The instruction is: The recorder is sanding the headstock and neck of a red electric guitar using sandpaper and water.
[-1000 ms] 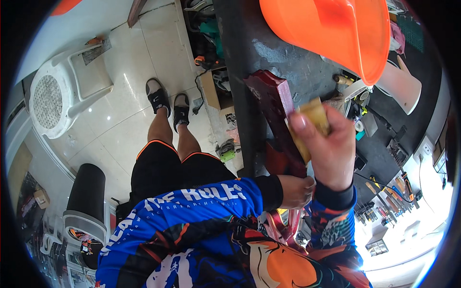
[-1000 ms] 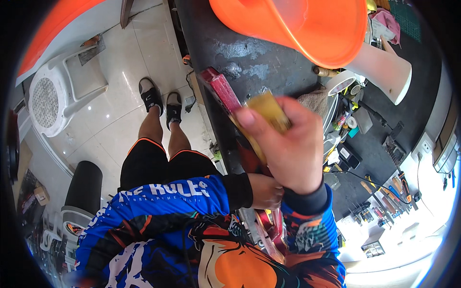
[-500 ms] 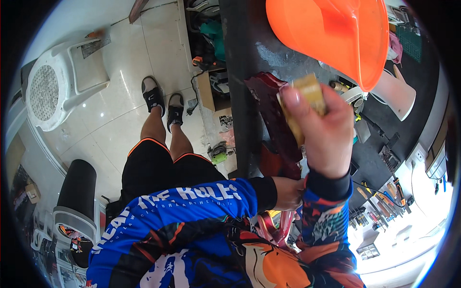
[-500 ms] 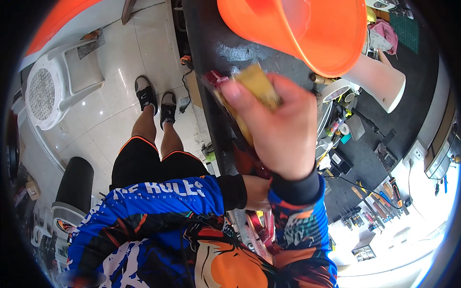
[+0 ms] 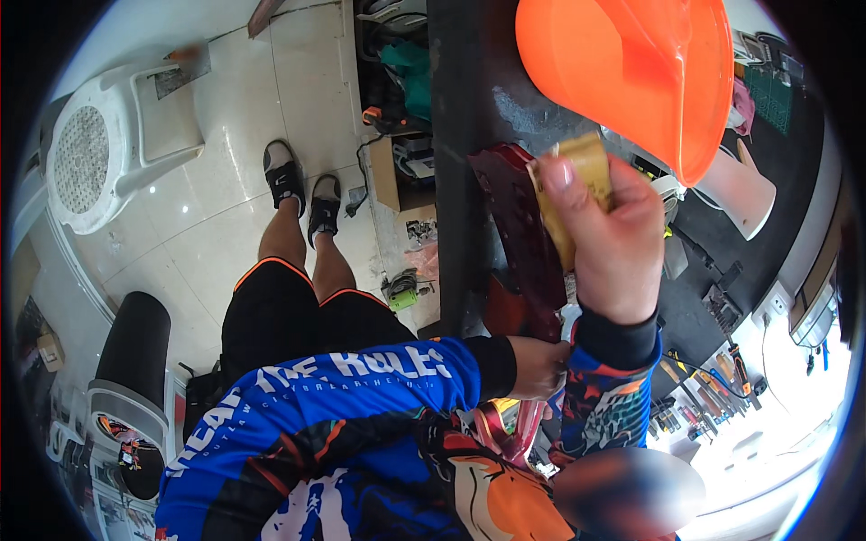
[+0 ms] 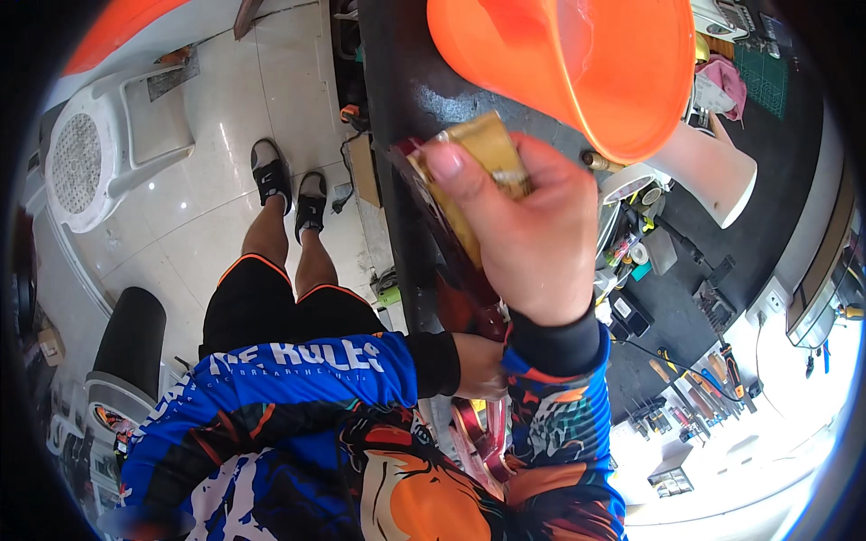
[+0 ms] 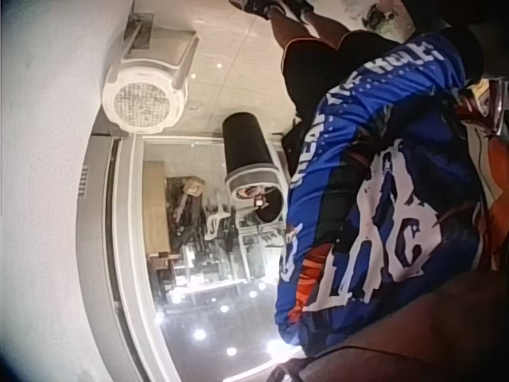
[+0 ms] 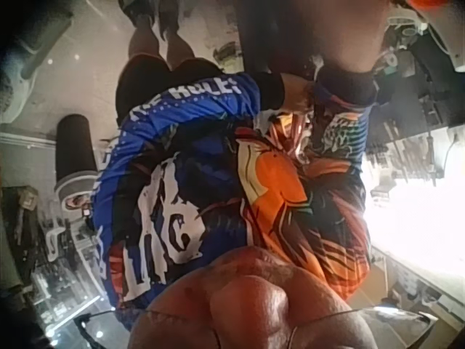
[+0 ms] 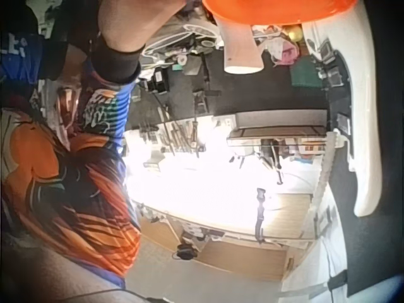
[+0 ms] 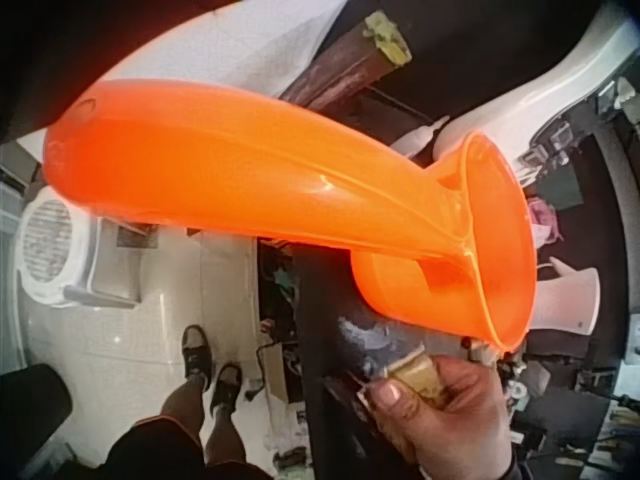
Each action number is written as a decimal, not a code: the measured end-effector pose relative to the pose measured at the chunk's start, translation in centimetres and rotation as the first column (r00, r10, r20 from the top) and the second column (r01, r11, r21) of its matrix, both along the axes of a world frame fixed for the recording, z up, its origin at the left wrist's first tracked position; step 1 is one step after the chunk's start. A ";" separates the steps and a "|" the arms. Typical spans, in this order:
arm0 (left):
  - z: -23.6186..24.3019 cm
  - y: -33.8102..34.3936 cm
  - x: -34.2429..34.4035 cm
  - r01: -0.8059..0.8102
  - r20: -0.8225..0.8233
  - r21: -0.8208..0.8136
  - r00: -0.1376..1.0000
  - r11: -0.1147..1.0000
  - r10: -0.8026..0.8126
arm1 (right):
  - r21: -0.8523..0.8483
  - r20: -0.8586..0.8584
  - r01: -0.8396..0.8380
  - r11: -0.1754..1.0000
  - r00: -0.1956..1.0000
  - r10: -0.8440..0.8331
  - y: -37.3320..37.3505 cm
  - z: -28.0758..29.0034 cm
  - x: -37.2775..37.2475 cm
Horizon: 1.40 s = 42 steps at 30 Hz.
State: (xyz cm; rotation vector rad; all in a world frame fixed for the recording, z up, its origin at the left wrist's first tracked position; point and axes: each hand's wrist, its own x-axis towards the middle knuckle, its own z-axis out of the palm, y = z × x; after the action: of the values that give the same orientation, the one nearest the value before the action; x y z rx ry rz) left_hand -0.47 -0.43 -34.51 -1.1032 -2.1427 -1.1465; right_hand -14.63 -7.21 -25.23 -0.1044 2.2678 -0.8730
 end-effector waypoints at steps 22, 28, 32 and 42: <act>-0.3 0.6 -0.2 -0.095 -0.031 0.097 0.995 0.991 0.099 | -0.141 -0.035 -0.037 0.989 0.999 0.033 -0.1 -0.7 -0.2; -0.3 0.3 0.0 -0.023 -0.037 -0.013 0.999 1.000 0.023 | 0.124 -0.003 0.013 0.992 1.000 -0.012 0.8 0.5 1.3; -0.1 -0.1 0.0 0.005 0.019 0.014 1.000 1.000 -0.006 | 0.081 -0.077 -0.041 0.996 0.996 0.047 0.3 -0.2 0.4; -0.2 -0.2 -0.1 -0.051 -0.050 0.028 0.997 0.998 0.053 | 0.323 0.011 0.018 0.946 1.000 -0.022 0.1 1.1 1.1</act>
State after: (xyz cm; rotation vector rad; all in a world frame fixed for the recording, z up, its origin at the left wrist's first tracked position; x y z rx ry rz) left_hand -0.59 -0.66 -34.68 -1.0478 -2.0988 -1.1086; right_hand -13.49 -7.16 -24.09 0.0732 2.3693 -0.4990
